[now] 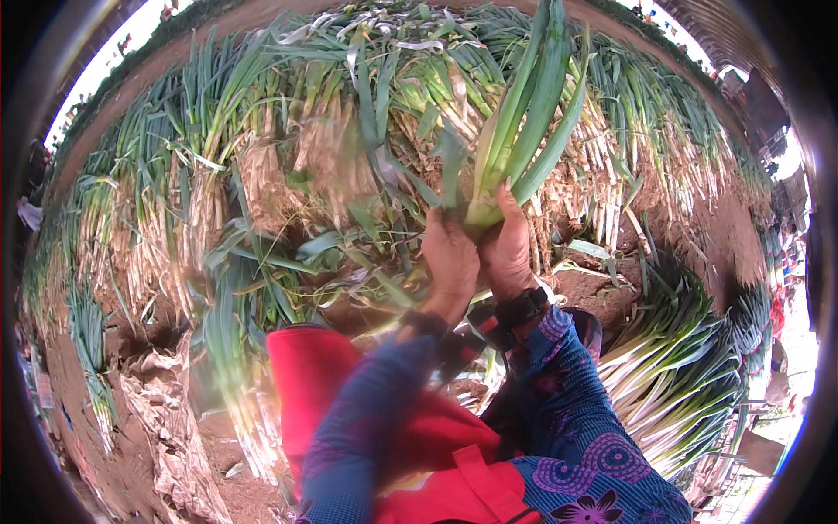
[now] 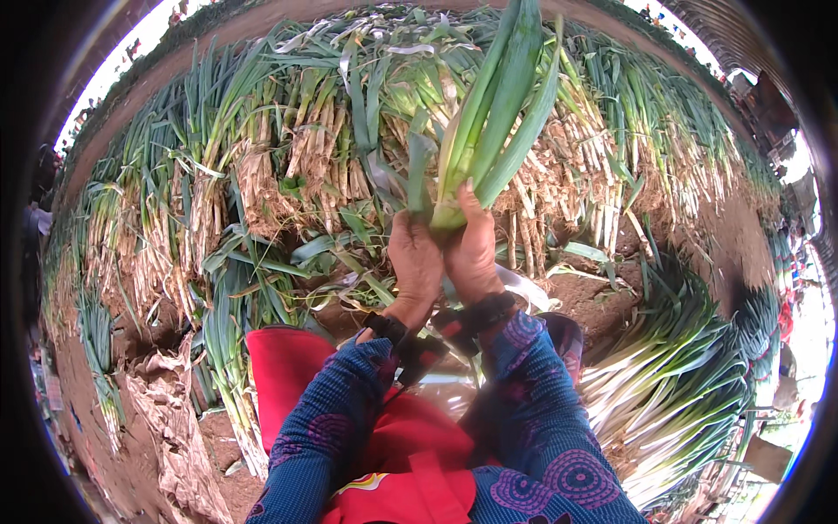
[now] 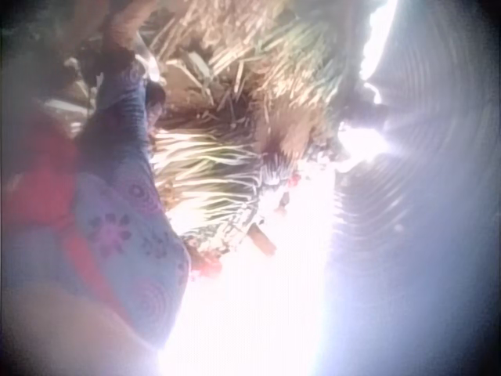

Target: The person picks up individual leeks from a pile, peels away the outer layers by hand, and places the cleaned leeks into a separate pile.

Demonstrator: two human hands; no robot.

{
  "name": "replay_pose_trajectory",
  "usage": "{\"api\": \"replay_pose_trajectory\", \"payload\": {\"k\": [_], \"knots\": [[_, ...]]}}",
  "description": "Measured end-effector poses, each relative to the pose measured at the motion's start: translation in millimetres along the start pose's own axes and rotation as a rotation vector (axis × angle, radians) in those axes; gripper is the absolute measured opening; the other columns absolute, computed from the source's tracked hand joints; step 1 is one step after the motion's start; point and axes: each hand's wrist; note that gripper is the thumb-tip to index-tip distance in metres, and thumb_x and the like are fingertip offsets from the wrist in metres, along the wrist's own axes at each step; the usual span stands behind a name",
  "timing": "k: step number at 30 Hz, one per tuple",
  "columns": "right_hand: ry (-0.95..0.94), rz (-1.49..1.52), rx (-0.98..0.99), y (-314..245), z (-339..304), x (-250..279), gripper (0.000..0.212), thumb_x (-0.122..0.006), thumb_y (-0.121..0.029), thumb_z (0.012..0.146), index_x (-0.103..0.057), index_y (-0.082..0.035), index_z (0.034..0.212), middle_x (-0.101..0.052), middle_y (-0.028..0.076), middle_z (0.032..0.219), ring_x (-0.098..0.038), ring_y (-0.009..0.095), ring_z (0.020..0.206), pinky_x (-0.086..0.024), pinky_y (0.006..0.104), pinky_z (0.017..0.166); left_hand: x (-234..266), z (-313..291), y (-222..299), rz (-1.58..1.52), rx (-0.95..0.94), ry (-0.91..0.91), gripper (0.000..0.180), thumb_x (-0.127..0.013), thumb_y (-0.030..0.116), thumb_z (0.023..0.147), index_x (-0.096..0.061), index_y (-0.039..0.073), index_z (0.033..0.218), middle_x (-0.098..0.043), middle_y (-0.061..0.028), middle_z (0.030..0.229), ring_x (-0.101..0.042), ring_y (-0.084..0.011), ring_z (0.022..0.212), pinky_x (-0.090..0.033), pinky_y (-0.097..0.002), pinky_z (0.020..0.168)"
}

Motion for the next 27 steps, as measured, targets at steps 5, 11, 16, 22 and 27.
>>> {"api": "replay_pose_trajectory", "payload": {"k": [5,11,16,22,27], "knots": [[-0.074,-0.144,0.037,-20.4,-1.9,0.8,0.035,-0.055,-0.03,0.09,-0.053,-0.005,0.114,-0.057,0.006,0.096,-0.054,0.017,0.087,-0.045,0.0293,0.077,-5.7,6.6,-6.6,-0.267,0.142,-0.052,0.02,-0.045,0.012,0.092,-0.055,-0.004,0.098,-0.061,-0.0118,0.083,-0.054,-0.0174,0.074,-0.044,-0.0311,0.069],[-0.077,-0.032,0.044,-37.3,8.2,12.1,0.038,-0.052,-0.033,0.09,-0.052,-0.004,0.115,-0.059,0.008,0.097,-0.056,0.021,0.086,-0.047,0.0334,0.076,-12.8,1.0,-8.7,-0.506,0.412,-0.043,0.015,-0.045,0.009,0.089,-0.056,0.001,0.094,-0.056,-0.0055,0.081,-0.052,-0.0144,0.07,-0.044,-0.0284,0.063],[-0.17,-0.044,0.062,-39.7,12.4,16.9,0.049,-0.055,-0.035,0.087,-0.048,-0.002,0.122,-0.057,0.009,0.109,-0.053,0.022,0.098,-0.042,0.0353,0.088,1.0,4.7,-5.4,-0.805,0.749,0.095,0.016,-0.039,0.007,0.09,-0.052,0.001,0.096,-0.055,-0.0088,0.083,-0.055,-0.0208,0.07,-0.05,-0.0364,0.062],[-0.275,-0.158,0.131,-52.2,11.4,28.7,0.059,-0.059,-0.046,0.082,-0.048,-0.003,0.121,-0.057,0.007,0.101,-0.056,0.02,0.088,-0.046,0.0326,0.075,27.9,3.9,-25.4,-0.298,0.395,-0.299,0.014,-0.035,0.006,0.09,-0.048,0.003,0.089,-0.051,-0.008,0.075,-0.051,-0.0195,0.063,-0.045,-0.0337,0.055],[-0.295,0.008,0.233,-86.5,21.2,40.9,0.051,-0.064,-0.043,0.081,-0.051,-0.004,0.112,-0.058,0.006,0.088,-0.057,0.018,0.075,-0.048,0.0307,0.066,88.4,30.2,-53.2,-0.727,0.748,0.046,0.017,-0.038,0.005,0.089,-0.045,0.01,0.074,-0.043,-0.0017,0.062,-0.041,-0.0105,0.05,-0.03,-0.0246,0.041]]}}
Point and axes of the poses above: each hand's wrist, its own z-axis towards the middle knuckle, its own x-axis out of the back of the hand, y = z × x
